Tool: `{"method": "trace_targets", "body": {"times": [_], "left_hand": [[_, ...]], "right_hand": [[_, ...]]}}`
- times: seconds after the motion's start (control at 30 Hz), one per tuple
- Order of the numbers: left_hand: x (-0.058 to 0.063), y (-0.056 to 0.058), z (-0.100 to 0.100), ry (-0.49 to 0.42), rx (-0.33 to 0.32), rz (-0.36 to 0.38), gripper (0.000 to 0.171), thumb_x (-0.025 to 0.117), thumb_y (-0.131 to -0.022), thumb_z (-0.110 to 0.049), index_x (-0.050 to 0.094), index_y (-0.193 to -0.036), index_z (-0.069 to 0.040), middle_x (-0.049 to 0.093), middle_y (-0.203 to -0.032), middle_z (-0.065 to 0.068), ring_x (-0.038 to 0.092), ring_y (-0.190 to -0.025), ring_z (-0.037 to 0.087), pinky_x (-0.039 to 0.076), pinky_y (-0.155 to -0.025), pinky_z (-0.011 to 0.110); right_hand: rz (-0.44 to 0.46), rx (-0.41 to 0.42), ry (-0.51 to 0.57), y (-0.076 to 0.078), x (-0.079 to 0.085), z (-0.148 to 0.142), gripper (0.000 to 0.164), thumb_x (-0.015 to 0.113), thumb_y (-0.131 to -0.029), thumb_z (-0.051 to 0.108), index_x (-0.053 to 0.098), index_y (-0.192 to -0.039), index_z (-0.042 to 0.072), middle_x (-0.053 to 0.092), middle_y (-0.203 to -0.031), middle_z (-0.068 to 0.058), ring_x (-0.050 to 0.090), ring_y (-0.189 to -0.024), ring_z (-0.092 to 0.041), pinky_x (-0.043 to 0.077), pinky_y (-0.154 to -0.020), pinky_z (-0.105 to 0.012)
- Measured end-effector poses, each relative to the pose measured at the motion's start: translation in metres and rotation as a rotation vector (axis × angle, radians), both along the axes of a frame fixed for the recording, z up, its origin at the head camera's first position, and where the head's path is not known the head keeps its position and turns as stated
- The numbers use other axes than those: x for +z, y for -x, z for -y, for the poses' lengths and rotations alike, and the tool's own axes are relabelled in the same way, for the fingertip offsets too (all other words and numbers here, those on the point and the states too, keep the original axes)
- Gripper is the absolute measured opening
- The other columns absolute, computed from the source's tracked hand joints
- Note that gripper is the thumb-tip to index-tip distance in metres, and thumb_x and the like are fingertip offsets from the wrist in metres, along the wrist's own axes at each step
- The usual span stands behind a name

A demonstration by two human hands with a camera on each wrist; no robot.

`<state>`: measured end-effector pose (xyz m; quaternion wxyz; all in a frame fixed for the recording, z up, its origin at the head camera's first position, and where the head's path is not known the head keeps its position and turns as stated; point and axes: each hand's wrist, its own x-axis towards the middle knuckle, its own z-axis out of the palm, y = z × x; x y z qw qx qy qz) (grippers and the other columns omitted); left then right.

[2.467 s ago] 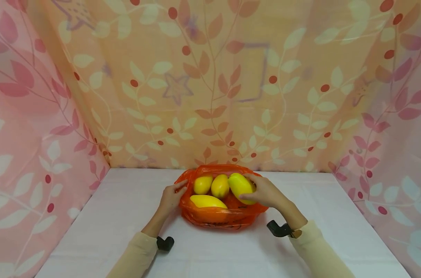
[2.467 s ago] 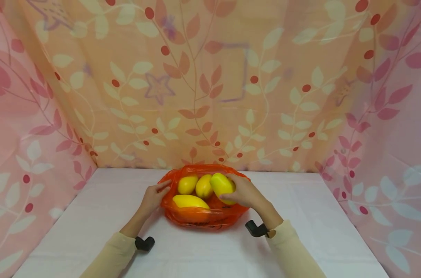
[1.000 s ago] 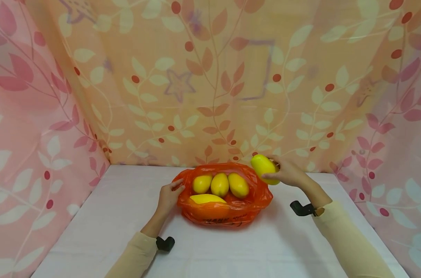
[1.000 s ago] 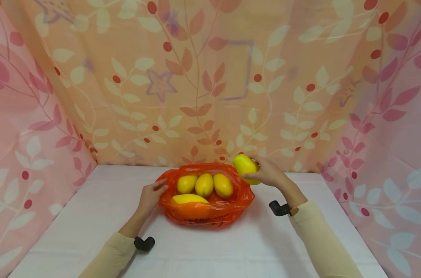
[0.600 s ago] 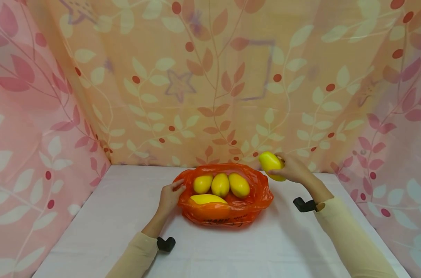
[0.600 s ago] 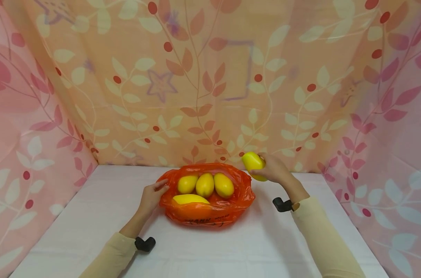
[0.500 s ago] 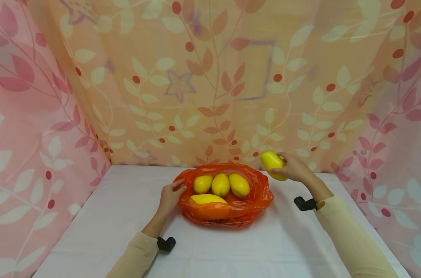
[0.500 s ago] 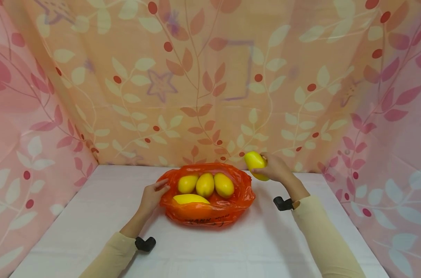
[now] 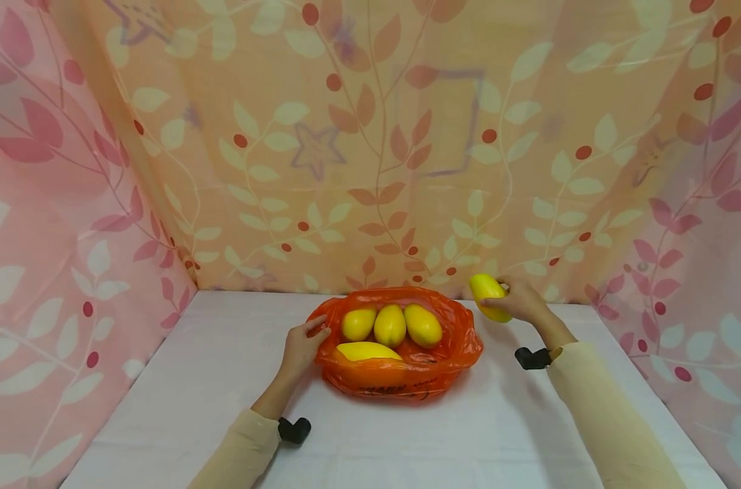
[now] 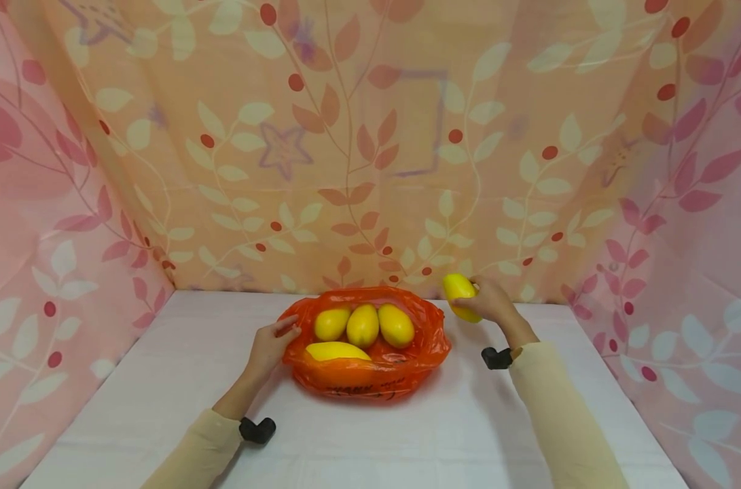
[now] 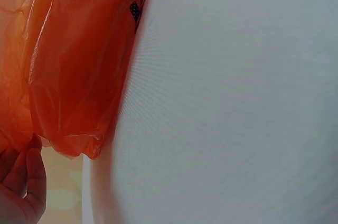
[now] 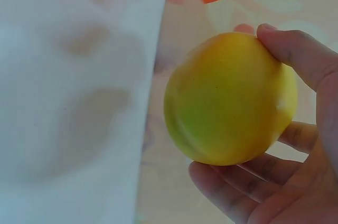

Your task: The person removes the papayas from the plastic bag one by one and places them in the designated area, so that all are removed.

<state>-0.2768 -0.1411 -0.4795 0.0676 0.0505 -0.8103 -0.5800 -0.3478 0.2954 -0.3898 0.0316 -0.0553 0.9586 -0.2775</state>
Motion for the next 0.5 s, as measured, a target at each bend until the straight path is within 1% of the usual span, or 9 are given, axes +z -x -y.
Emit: {"method": "trace_targets", "body": {"times": [0.07,0.23,0.4,0.5], "left_hand": [[0.000,0.000,0.000,0.004,0.002,-0.005,0.040,0.065,-0.092,-0.015,0.063,-0.129,-0.003,0.062,-0.133,0.017,0.048,-0.134,0.035,0.040,-0.111,0.047],[0.000,0.001,-0.001,-0.008,-0.003,-0.009,0.040,0.065,-0.092,-0.015,0.062,-0.129,-0.002,0.061,-0.134,0.017,0.045,-0.136,0.035,0.038,-0.113,0.047],[0.001,0.000,-0.002,-0.016,-0.007,-0.002,0.040,0.065,-0.092,-0.015,0.062,-0.130,-0.002,0.060,-0.135,0.018,0.044,-0.137,0.035,0.039,-0.112,0.047],[0.001,-0.001,-0.002,0.000,-0.008,0.003,0.040,0.065,-0.092,-0.014,0.062,-0.130,-0.002,0.059,-0.135,0.019,0.045,-0.136,0.036,0.040,-0.111,0.046]], "right_hand": [[0.020,-0.017,0.026,0.004,-0.005,-0.002,0.076,0.070,-0.087,0.042,0.042,-0.138,-0.006,0.052,-0.128,-0.030,0.054,-0.105,-0.040,0.052,-0.089,-0.050],[0.029,-0.031,0.076,0.014,-0.020,-0.006,0.074,0.070,-0.087,0.041,0.043,-0.137,-0.007,0.052,-0.129,-0.029,0.053,-0.106,-0.040,0.050,-0.092,-0.051],[0.052,-0.069,0.051,0.020,-0.035,-0.009,0.079,0.069,-0.086,0.045,0.041,-0.138,-0.007,0.051,-0.130,-0.030,0.052,-0.106,-0.040,0.049,-0.095,-0.052],[0.074,-0.087,0.041,0.020,-0.042,-0.010,0.082,0.068,-0.087,0.047,0.038,-0.140,-0.008,0.049,-0.133,-0.032,0.052,-0.108,-0.041,0.048,-0.097,-0.054]]}}
